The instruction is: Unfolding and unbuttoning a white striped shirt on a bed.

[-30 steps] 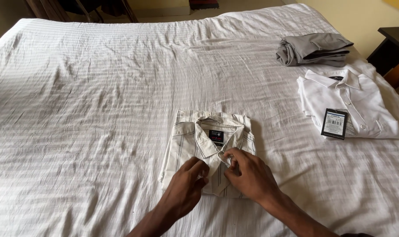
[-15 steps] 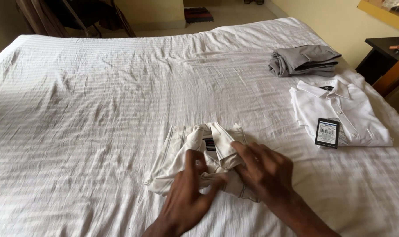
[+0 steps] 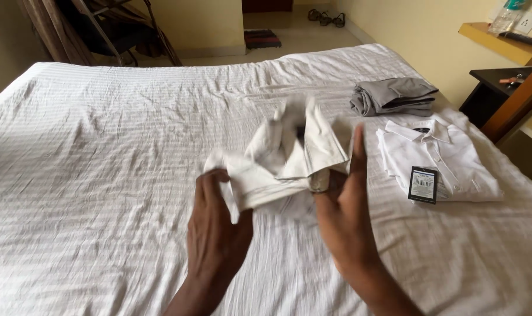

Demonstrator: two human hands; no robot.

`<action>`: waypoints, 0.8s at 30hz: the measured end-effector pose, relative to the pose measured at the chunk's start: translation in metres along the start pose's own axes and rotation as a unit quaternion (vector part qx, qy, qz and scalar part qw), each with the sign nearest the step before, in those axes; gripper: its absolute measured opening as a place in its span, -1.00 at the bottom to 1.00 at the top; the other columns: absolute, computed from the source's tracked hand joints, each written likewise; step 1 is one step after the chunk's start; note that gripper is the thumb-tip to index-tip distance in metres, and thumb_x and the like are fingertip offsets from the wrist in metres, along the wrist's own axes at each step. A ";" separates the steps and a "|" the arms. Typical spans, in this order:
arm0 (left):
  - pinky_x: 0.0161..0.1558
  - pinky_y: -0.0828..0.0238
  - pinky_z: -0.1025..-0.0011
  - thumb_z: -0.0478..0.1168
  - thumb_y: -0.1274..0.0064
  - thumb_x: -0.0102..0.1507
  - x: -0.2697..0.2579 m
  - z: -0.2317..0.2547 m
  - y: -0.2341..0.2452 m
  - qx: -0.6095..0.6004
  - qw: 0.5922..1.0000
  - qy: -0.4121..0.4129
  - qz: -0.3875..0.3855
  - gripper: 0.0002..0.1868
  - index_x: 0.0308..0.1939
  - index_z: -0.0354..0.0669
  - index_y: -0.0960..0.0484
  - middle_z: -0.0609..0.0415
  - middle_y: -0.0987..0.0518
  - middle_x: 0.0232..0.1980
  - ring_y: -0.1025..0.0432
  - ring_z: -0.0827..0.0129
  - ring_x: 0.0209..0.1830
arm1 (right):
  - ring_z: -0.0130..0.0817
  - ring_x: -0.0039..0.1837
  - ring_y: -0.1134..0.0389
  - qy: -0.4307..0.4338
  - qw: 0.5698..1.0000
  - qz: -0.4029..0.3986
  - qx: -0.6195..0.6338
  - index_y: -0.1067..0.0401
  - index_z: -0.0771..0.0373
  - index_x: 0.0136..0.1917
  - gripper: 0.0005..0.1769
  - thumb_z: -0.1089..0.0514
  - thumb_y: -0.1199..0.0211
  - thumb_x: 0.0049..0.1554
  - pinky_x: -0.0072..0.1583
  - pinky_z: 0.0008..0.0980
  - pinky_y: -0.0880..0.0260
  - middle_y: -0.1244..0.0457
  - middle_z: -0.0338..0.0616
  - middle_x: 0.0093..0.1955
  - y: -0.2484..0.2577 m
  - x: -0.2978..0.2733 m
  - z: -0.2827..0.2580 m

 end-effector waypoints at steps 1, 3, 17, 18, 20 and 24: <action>-0.43 -0.46 0.23 -0.32 -0.29 0.15 0.003 -0.002 0.002 0.000 1.000 -0.001 0.002 -0.34 0.23 -0.24 -0.27 -0.10 -0.50 0.19 -0.55 0.21 -0.32 | 0.13 0.58 -0.06 0.002 1.000 0.000 0.001 0.22 0.42 0.65 -0.16 0.42 -0.15 0.25 0.47 0.06 -0.10 0.08 0.29 0.63 -0.001 0.004 0.004; -0.68 -0.46 0.22 -0.54 0.05 0.17 0.006 -0.005 0.006 -0.233 0.971 -0.034 0.040 -0.38 0.31 -0.24 -0.21 -0.14 -0.45 0.34 -0.65 0.27 -0.14 | 0.15 0.51 -0.11 0.045 0.995 0.000 -0.090 0.07 0.40 0.55 -0.21 0.28 -0.23 0.17 0.46 0.14 -0.07 -0.02 0.27 0.50 -0.001 0.008 0.011; -0.27 -0.40 0.25 -0.53 0.20 0.31 0.013 0.018 0.051 -0.419 0.907 -0.028 0.017 -0.57 0.26 -0.21 -0.29 -0.39 -0.59 -0.19 -0.49 0.06 -0.32 | 0.34 0.32 -0.23 0.267 0.909 -0.209 -0.243 -0.15 0.40 0.41 -0.26 0.23 -0.29 -0.01 0.21 0.05 -0.40 -0.06 0.40 0.43 0.016 0.076 0.017; -0.03 -0.67 0.32 -0.55 0.24 0.23 0.012 0.019 0.055 -0.520 0.850 -0.084 0.026 -0.54 0.20 -0.22 -0.23 -0.25 -0.65 -0.04 -0.70 0.17 -0.12 | 0.34 0.38 -0.21 0.268 0.927 -0.181 -0.190 0.02 0.44 0.58 -0.07 0.37 -0.19 -0.04 0.21 0.00 -0.40 0.04 0.43 0.58 0.016 0.081 0.010; 0.04 -0.68 0.28 -0.52 0.15 0.30 0.009 0.028 0.066 -0.487 0.867 -0.101 0.028 -0.55 0.26 -0.21 -0.22 -0.26 -0.64 0.06 -0.66 0.11 0.04 | 0.13 0.31 -0.27 0.207 0.933 -0.189 -0.228 -0.05 0.20 0.61 -0.10 0.48 -0.07 0.01 0.11 -0.07 -0.42 -0.06 0.24 0.48 0.017 0.095 -0.009; 0.54 -0.05 0.03 -0.35 -0.13 0.35 -0.001 0.043 0.083 -0.357 0.897 -0.255 0.046 -0.18 0.55 -0.23 0.05 -0.37 -0.21 0.53 -0.20 -0.08 0.63 | -0.07 0.76 0.01 0.376 0.884 -0.147 -0.238 0.14 -0.19 0.77 0.23 0.72 0.06 0.04 0.61 -0.20 -0.36 0.08 -0.08 0.75 0.030 0.107 -0.056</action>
Point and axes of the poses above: each hand's wrist, its own x-axis towards the middle knuckle, its own y-axis out of the back of the hand, z = x × y, the point moved 2 cm from there along x, towards the middle knuckle
